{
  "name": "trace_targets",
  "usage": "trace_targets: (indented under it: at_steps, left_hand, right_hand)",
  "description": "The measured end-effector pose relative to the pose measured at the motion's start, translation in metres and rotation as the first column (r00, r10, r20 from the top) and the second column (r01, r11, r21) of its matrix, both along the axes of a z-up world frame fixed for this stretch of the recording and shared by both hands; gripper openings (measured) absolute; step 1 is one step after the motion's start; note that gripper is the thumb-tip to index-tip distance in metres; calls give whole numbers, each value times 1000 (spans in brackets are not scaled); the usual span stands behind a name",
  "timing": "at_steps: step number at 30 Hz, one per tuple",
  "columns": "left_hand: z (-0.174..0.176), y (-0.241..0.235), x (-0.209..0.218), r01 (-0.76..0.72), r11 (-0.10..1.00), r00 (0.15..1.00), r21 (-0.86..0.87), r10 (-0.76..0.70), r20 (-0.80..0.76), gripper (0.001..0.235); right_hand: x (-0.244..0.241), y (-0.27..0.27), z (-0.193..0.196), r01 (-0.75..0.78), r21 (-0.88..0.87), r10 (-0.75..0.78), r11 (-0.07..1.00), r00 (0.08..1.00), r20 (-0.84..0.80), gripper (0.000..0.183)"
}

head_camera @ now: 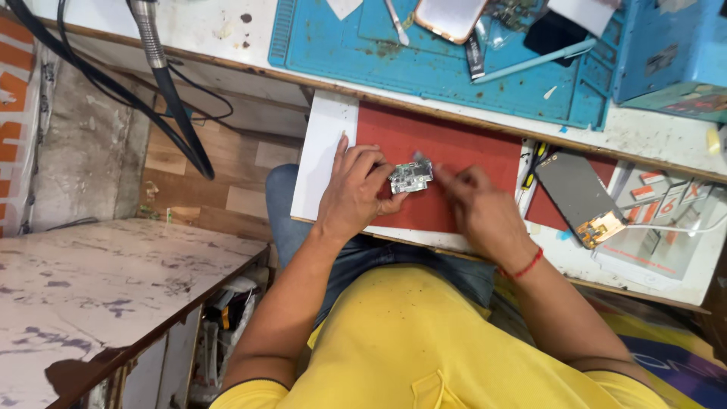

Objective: The person uses a hot air gun to heat a small circuit board placed on a red mat. They then use a metal tool to scrape and clean the surface of the board, repeating the process of heating and scraping multiple times.

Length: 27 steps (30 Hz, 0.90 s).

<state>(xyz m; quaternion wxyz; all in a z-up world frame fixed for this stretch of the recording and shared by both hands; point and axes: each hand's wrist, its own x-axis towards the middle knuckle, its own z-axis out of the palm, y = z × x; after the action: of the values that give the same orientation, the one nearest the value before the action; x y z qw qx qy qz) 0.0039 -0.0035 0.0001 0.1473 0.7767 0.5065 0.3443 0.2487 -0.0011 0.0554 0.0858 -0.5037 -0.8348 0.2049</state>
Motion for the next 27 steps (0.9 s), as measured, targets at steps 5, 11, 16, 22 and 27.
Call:
trace_targets:
  at_steps: [5, 11, 16, 22, 27]
  left_hand:
    - [2, -6, -3, 0, 1000, 1000, -18, 0, 20, 45]
    - [4, 2, -1, -18, 1000, 1000, -15, 18, 14, 46]
    - [2, 2, 3, -28, 999, 999, 22, 28, -24, 46]
    - [4, 1, 3, -47, 998, 999, 47, 48, -20, 46]
    - [12, 0, 4, -86, 996, 996, -31, 85, -42, 53]
  right_hand:
    - [8, 5, 1, -61, -117, 59, 991, 998, -23, 52]
    - [17, 2, 3, -141, -187, 105, 972, 976, -191, 59]
    - [3, -7, -1, -8, -84, 8, 996, 1000, -3, 52]
    - [2, 5, 1, -40, -45, 41, 998, 999, 27, 53]
    - [-1, -10, -5, -7, 3, 7, 1000, 998, -55, 49]
